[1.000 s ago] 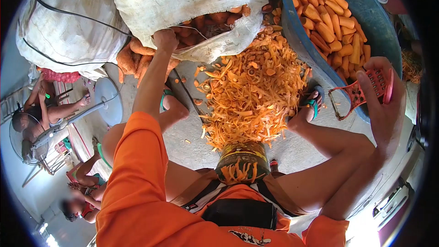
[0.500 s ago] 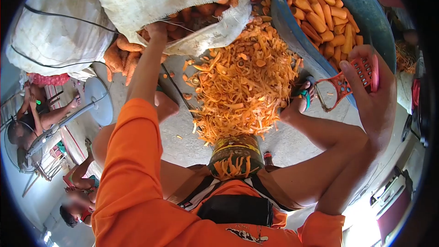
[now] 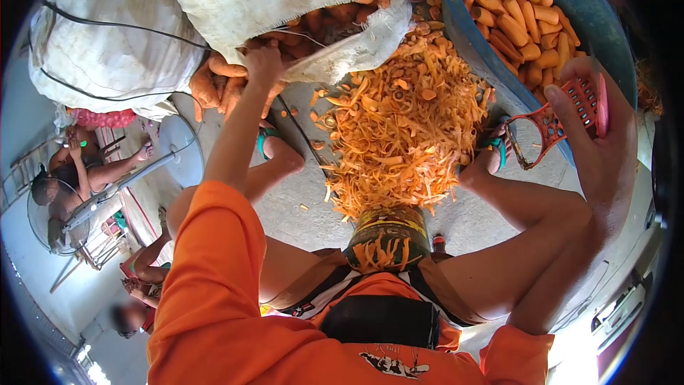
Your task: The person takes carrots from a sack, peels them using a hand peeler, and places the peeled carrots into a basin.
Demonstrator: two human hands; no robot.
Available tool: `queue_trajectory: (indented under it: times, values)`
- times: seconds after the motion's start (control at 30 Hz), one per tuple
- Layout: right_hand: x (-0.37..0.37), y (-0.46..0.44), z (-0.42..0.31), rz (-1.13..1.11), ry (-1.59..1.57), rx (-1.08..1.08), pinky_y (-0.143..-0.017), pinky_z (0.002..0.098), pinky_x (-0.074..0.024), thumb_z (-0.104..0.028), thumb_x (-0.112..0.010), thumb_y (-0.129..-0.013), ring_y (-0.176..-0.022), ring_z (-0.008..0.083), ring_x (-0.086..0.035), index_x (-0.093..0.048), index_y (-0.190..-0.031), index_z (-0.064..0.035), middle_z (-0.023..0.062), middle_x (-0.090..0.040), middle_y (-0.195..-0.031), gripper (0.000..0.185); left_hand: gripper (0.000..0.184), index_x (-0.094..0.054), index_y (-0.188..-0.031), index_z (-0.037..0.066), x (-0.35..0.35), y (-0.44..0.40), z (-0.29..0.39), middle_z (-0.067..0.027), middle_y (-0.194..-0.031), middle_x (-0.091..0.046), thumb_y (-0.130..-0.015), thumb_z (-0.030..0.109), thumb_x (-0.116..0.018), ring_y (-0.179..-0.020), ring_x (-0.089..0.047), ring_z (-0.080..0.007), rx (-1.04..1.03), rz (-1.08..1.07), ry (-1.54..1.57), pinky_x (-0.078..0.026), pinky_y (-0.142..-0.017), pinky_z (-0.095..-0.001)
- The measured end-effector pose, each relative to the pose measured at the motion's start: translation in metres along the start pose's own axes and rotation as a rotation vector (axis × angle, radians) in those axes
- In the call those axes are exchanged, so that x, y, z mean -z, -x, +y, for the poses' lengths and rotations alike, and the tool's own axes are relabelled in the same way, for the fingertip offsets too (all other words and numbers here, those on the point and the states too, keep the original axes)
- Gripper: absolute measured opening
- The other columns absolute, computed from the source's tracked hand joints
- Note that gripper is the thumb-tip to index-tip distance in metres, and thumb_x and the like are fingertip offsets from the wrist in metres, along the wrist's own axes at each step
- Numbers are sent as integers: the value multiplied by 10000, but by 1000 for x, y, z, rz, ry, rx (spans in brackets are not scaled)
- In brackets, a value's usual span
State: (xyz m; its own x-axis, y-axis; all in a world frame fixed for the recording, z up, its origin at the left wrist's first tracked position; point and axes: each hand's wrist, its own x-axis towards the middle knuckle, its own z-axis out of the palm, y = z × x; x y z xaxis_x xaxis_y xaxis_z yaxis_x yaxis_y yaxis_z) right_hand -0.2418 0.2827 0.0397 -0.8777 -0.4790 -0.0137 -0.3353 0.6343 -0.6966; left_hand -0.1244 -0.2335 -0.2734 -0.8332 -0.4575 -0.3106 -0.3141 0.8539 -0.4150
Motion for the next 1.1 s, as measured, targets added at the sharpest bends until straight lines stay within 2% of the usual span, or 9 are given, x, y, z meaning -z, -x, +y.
queue_trajectory:
  times: [0.17, 0.23, 0.37, 0.43, 0.47, 0.53, 0.63, 0.77, 1.1]
  values:
    - [2, 4, -4, 10, 33, -14, -784, 270, -531, -71, -762, -942, -868, 110, -631, -625, -1154, 42, 64, -683, -987, 277, 497, -642, -1285, 131, 7, 16, -5, -151, -1077, -740, -865, 375, -748, -964, -741, -318, -68, 61, 85, -580, -837, -483]
    - [-1, 6, -5, 17, 27, 18, -777, 276, -531, -69, -766, -935, -856, 113, -635, -629, -1140, 43, 66, -689, -971, 270, 645, -549, -1416, 123, 11, 12, -17, -162, -1205, -673, -844, 331, -762, -991, -720, -340, -103, 153, 124, -585, -828, -468]
    - [-5, 3, -8, 27, 36, -12, -760, 288, -539, -68, -784, -912, -818, 130, -654, -634, -1157, 44, 100, -704, -933, 309, 651, -541, -1408, 91, 12, -3, -24, -161, -1257, -630, -826, 257, -781, -1008, -710, -335, -149, 179, 146, -586, -824, -453]
    - [-8, 0, -12, 2, 41, -33, -755, 291, -542, -68, -788, -906, -811, 135, -660, -636, -1173, 48, 114, -711, -934, 328, 543, -575, -1347, 89, 9, -2, -27, -163, -1242, -657, -834, 163, -736, -935, -740, -321, -407, 241, 4, -599, -736, -408]
    - [-11, -2, -13, 10, 51, 5, -747, 298, -543, -72, -795, -900, -805, 141, -662, -640, -1189, 49, 125, -715, -930, 350, 543, -575, -1347, 89, 7, -6, -24, -163, -1242, -657, -834, 163, -736, -935, -740, -321, -402, 237, 8, -599, -736, -408]
    - [-16, -5, -12, 11, 56, 39, -739, 305, -544, -77, -802, -893, -799, 146, -665, -644, -1206, 50, 135, -718, -927, 372, 644, -539, -1424, 95, -2, -23, -18, -141, -1297, -649, -820, 200, -734, -1119, -678, -333, -407, 121, -163, -558, -936, -447]
    - [-17, -8, -6, -21, 106, 76, -765, 254, -504, -32, -715, -962, -841, 83, -590, -618, -1145, 30, 61, -648, -960, 216, 586, -568, -1407, 98, -9, -37, -17, -127, -1314, -657, -840, 174, -691, -1233, -623, -322, -469, 331, -298, -482, -1069, -456]
    - [-19, -9, -10, -54, 115, 25, -781, 252, -501, -13, -711, -961, -854, 88, -586, -612, -1165, 41, 70, -652, -985, 233, 494, -612, -1372, 125, -3, -39, -8, -123, -1320, -658, -881, 175, -640, -1309, -571, -307, -436, 258, -317, -399, -1156, -462]
    - [-5, -5, 0, 6, 49, 26, -771, 242, -494, -9, -703, -966, -854, 83, -589, -610, -1162, 32, 65, -637, -981, 220, 422, -675, -1278, 169, -7, -11, -17, -98, -1258, -657, -865, 255, -693, -1071, -682, -270, -458, 154, -330, -554, -855, -395]
